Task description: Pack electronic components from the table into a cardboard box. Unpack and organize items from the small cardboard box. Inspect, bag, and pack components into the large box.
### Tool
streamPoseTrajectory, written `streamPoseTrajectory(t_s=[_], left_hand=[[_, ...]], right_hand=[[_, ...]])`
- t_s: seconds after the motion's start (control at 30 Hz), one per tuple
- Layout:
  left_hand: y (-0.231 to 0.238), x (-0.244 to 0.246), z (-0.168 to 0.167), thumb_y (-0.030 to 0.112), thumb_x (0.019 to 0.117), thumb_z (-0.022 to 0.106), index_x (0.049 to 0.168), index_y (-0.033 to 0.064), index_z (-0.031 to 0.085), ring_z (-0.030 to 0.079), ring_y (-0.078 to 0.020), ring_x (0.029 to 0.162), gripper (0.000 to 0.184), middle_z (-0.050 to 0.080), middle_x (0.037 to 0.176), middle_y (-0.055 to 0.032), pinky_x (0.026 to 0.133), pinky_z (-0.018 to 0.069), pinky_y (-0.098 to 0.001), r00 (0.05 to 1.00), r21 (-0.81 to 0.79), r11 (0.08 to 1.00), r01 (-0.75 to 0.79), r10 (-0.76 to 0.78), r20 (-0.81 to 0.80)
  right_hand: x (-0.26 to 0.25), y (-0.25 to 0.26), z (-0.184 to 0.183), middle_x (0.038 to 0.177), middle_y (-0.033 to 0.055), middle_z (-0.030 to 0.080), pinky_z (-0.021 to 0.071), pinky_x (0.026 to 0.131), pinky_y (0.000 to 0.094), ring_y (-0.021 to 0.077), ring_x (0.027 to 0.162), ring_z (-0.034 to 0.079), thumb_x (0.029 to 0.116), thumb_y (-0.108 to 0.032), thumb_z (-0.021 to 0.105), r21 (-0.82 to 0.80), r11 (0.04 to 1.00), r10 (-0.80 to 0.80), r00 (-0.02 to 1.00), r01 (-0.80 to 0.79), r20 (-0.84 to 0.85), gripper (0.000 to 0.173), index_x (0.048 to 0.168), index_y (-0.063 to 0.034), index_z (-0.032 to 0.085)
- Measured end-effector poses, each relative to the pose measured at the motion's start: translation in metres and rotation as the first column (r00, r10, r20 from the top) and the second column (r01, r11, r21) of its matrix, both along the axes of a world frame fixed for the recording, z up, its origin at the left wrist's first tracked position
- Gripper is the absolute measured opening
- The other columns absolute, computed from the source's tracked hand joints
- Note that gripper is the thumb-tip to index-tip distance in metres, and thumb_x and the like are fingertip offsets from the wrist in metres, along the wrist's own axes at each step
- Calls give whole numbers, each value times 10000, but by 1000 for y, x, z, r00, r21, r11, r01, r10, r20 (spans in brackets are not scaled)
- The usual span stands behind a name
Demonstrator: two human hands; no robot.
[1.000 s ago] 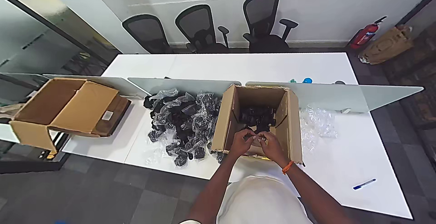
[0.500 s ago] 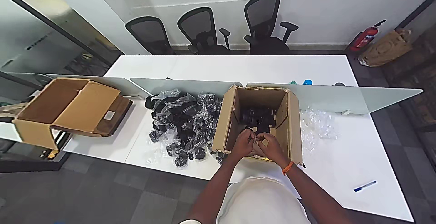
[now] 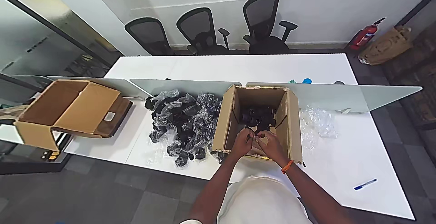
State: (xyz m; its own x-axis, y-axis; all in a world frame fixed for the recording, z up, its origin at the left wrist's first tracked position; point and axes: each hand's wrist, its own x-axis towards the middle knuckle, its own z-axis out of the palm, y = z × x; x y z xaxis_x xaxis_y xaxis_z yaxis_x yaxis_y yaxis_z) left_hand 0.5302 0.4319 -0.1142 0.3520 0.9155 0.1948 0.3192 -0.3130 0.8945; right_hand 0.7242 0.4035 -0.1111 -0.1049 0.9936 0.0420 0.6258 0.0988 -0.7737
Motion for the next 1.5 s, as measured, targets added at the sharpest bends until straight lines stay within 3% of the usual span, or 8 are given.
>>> streamPoseTrajectory(t_s=[0.23, 0.3, 0.4, 0.63, 0.77, 0.83, 1.03, 1.5], left_hand=[[1, 0, -3, 96, 904, 682, 1016, 19, 660, 666, -176, 986, 137, 694, 1046, -100, 891, 570, -354, 997, 0, 1000, -21, 21, 69], [2, 0, -3, 132, 873, 740, 1073, 32, 670, 654, -187, 1075, 234, 698, 1105, -94, 976, 547, -377, 997, 3, 1000, 0, 0, 75], [0, 0, 1, 157, 882, 734, 1099, 64, 687, 623, -203, 1142, 240, 689, 1142, -82, 1040, 506, -407, 1000, -18, 1000, 6, -6, -12], [-1, 1, 3, 108, 916, 681, 1051, 24, 662, 649, -233, 1041, 160, 686, 1033, -111, 1002, 510, -446, 991, -60, 997, 45, -52, -120], [-2, 3, 5, 28, 890, 620, 1046, 16, 632, 632, -281, 1065, 156, 666, 1057, -136, 1002, 497, -479, 982, -35, 998, 43, -48, -184], [-1, 2, 3, 17, 902, 591, 1041, 17, 627, 625, -279, 1067, 144, 657, 1053, -132, 997, 499, -475, 990, -29, 1000, -5, 1, -142], [3, 0, 0, 2, 952, 585, 1066, -12, 599, 673, -166, 949, 116, 681, 1014, -100, 886, 574, -342, 994, -23, 997, -80, 82, 74], [3, 1, 4, 99, 895, 732, 1199, 18, 574, 711, -150, 979, 352, 731, 1049, -66, 906, 590, -372, 999, -84, 995, -50, 50, -9]], right_hand=[[1, 1, -1, 986, 2, 731, 543, 941, 356, 110, 969, 677, 953, -195, 676, -39, 999, -16, 990, 11, -137, 129, 1032, -114, 738], [1, 2, 2, 967, -9, 727, 554, 907, 331, 94, 938, 677, 940, -208, 705, -43, 999, -21, 987, 15, -161, 123, 1020, -119, 735], [2, 0, -1, 973, -27, 729, 545, 944, 344, 89, 967, 675, 925, -233, 727, -16, 1000, -1, 986, -2, -168, 125, 1005, -136, 739], [2, -3, -1, 957, -54, 730, 444, 1026, 426, 92, 960, 654, 907, -222, 707, 50, 998, 37, 997, -33, -69, 121, 1002, -166, 756], [-1, -4, -3, 1087, -31, 717, 421, 1083, 455, 120, 1104, 632, 949, -217, 625, 95, 991, 100, 995, -97, -28, 179, 1087, -156, 722], [-1, -1, -3, 1118, -5, 706, 451, 1078, 431, 134, 1117, 630, 960, -247, 631, 63, 994, 94, 994, -91, -51, 229, 1147, -136, 704], [1, 3, -2, 1024, 36, 715, 558, 913, 306, 106, 961, 675, 967, -183, 638, -18, 1000, -23, 984, 20, -179, 174, 1087, -79, 710], [-1, 2, -2, 1054, 34, 699, 546, 936, 325, 125, 994, 658, 989, -168, 591, -37, 998, 48, 992, -52, -115, 202, 1153, -102, 690]])
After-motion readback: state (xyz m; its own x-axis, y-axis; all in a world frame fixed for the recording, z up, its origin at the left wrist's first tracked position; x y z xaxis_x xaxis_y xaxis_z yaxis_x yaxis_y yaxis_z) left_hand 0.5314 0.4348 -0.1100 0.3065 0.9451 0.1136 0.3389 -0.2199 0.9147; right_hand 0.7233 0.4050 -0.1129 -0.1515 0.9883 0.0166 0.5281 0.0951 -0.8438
